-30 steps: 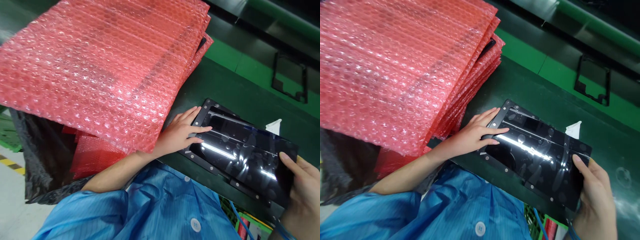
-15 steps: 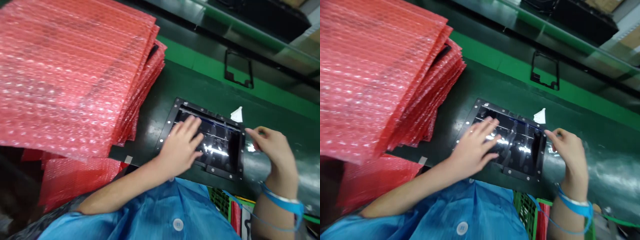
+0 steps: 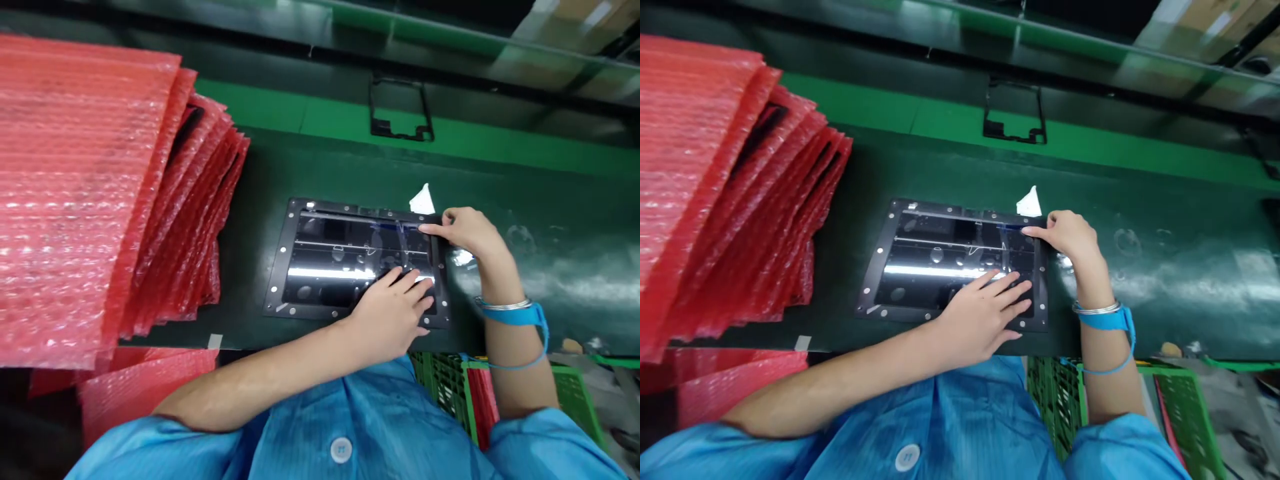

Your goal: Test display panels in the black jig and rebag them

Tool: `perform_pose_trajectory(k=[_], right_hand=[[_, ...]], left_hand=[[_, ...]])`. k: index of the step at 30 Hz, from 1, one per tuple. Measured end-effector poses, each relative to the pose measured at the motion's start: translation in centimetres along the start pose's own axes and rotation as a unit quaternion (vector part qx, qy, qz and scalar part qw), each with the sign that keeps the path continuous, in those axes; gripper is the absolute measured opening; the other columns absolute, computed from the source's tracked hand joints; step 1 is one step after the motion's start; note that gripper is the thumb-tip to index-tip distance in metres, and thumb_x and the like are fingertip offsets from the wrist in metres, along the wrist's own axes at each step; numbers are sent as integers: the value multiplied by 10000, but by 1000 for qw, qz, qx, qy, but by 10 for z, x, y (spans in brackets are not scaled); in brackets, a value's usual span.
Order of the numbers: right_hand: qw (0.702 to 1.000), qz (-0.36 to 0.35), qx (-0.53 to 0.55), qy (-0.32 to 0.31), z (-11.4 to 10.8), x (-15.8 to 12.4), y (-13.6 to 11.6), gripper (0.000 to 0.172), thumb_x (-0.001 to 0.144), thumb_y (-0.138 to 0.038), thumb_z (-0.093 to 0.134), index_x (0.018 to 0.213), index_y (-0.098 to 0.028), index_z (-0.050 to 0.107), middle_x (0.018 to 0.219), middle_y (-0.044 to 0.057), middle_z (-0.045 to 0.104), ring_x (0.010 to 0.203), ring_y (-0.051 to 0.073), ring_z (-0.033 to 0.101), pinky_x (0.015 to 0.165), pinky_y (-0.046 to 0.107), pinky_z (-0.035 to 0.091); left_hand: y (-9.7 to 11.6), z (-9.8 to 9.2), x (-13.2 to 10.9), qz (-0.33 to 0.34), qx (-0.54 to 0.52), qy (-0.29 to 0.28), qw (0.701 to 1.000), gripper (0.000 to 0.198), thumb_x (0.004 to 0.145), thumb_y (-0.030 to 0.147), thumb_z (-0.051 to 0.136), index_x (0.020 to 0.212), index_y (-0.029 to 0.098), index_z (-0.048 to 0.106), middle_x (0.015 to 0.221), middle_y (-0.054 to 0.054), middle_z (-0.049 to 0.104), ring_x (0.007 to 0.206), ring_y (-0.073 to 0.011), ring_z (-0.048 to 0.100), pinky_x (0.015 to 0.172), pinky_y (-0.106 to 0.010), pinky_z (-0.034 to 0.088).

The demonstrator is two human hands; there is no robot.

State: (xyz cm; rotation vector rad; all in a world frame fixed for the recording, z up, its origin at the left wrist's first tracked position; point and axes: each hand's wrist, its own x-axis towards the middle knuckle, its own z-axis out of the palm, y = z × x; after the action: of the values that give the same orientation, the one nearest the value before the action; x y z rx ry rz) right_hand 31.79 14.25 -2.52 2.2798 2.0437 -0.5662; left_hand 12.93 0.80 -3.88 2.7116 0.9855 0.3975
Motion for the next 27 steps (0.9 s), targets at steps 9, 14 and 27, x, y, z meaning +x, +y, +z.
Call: perform_pose_trajectory(k=[9,14,27], right_hand=[[997,-6,33,76,12,-10,1,508,699,-646,749,588,-239,467,641,46,608,634,213,542,578,310,325],[995,-23,55,84,13,-10,3,487,716,-623,745,593,-238,473,658,39,617,634,206,538,584,309,316],[884,-128,450,-13,19,-22,0,614,620,-837,618,571,-229,542,602,33,572,600,189,517,586,318,407]], left_hand=[[-59,-17,26,-212,86,83,970,526,958,371,540,1374,50,567,1234,-203,669,1202,-351,573,1149,-566,312],[-65,-14,25,-245,111,115,956,509,977,412,477,1350,84,587,1117,-179,681,1143,-346,573,1126,-563,311],[-75,-53,-1,-247,-19,296,923,317,950,367,516,1221,219,587,1216,-110,658,1185,-290,531,1054,-457,353]])
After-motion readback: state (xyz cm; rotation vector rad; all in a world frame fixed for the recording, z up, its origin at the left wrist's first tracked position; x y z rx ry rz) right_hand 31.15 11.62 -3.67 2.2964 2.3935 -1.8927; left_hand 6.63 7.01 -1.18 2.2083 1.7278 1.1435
